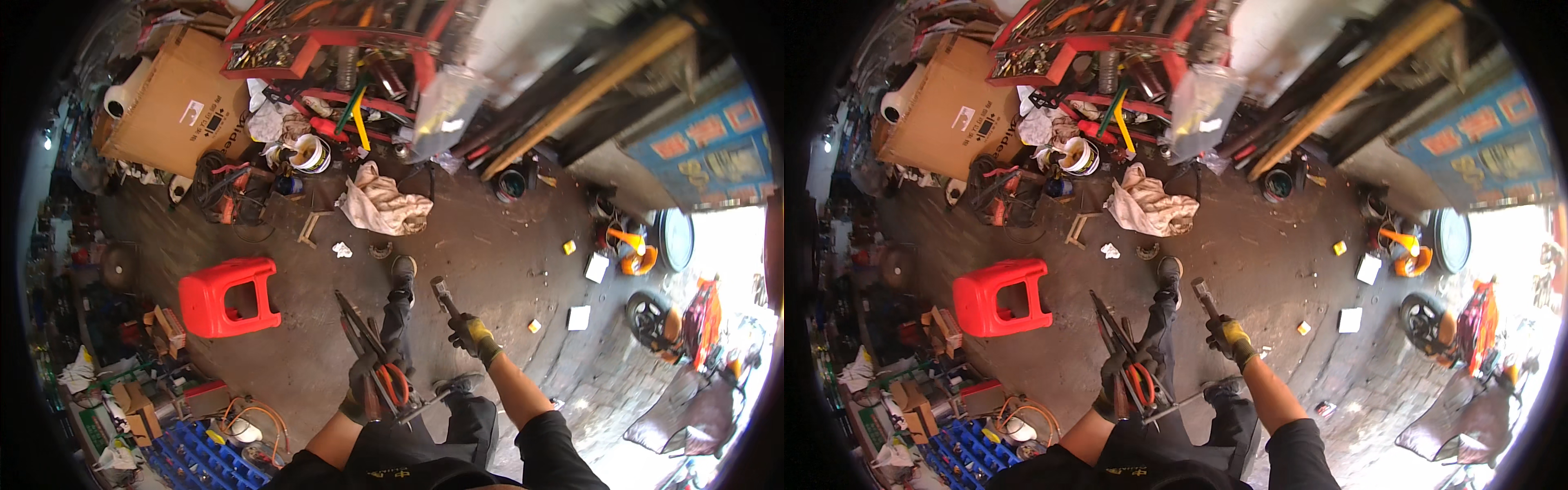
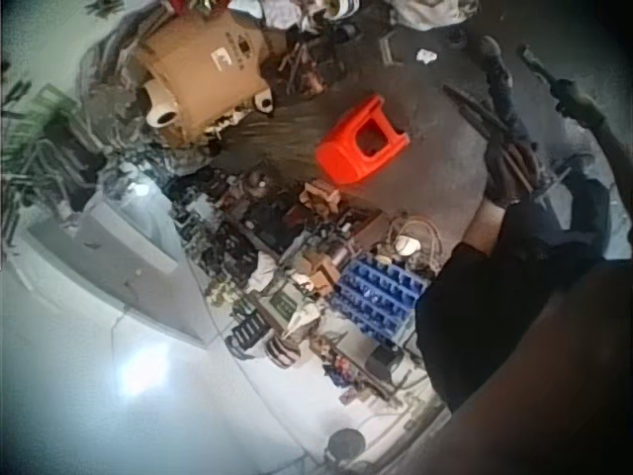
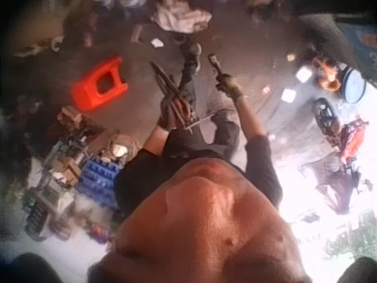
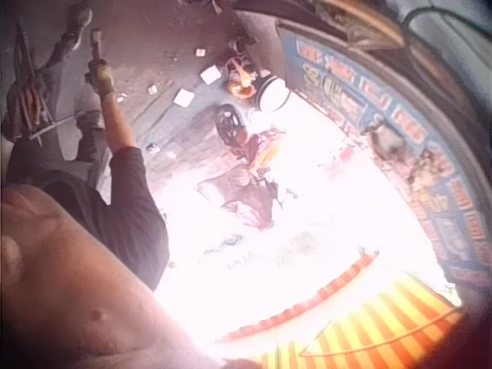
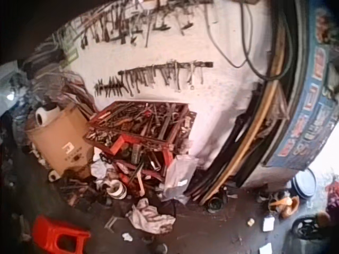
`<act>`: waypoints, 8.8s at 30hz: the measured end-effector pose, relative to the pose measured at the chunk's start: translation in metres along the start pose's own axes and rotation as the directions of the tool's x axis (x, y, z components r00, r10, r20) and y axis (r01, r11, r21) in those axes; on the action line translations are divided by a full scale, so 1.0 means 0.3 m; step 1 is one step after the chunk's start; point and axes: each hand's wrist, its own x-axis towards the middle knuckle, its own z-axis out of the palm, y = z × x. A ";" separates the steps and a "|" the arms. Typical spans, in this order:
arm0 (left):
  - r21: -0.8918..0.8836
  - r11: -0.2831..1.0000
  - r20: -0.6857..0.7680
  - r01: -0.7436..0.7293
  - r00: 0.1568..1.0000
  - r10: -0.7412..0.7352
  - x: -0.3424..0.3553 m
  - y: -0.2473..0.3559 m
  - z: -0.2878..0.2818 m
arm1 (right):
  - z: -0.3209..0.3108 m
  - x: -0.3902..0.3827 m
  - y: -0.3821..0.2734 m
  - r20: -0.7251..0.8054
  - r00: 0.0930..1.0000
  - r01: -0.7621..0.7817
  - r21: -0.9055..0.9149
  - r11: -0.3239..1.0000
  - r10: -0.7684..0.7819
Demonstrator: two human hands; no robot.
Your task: The person works on the rear of an orange scooter, using a cordless impact wrench and a screwdriver to remove and reattach bolts near the rear wheel and fender. They then stand and organize tools on the floor, placing a hammer, pliers, and a screwdriver into a red toolbox, and put a small white box into a cardboard box.
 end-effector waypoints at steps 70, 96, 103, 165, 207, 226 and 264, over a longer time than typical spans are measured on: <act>0.239 -0.881 0.497 0.409 0.728 0.472 1.701 1.314 1.901 | -0.029 -0.586 -0.269 -0.399 0.812 0.203 -0.491 0.847 -0.426; 0.951 -0.301 -0.157 -0.068 0.732 -0.663 0.884 -1.355 0.592 | -1.514 -0.511 0.896 -0.757 0.606 -0.076 0.249 0.965 0.243; 0.833 -0.356 -0.551 0.423 0.691 -0.469 1.266 -1.552 0.215 | -1.877 0.072 1.069 -0.665 0.614 -0.005 -0.543 0.840 -0.426; 0.875 -0.061 -0.408 0.480 0.665 -0.625 1.412 -1.400 0.200 | -1.407 -0.323 0.320 -0.590 0.603 0.623 -0.072 0.779 -0.536; 0.658 0.437 0.197 -0.614 0.700 0.687 -0.974 0.595 0.440 | 1.230 -1.292 -0.406 0.481 0.736 0.675 -0.582 0.454 -0.477; 0.590 0.358 0.069 -0.723 0.487 0.871 -1.403 1.422 0.357 | 2.149 -1.008 -0.869 0.869 0.464 0.704 -0.246 0.666 -0.169; 0.903 0.347 -0.168 -0.253 0.536 0.827 -1.338 3.515 0.194 | 3.955 -0.490 -1.736 0.770 0.637 0.646 -0.507 0.570 -0.037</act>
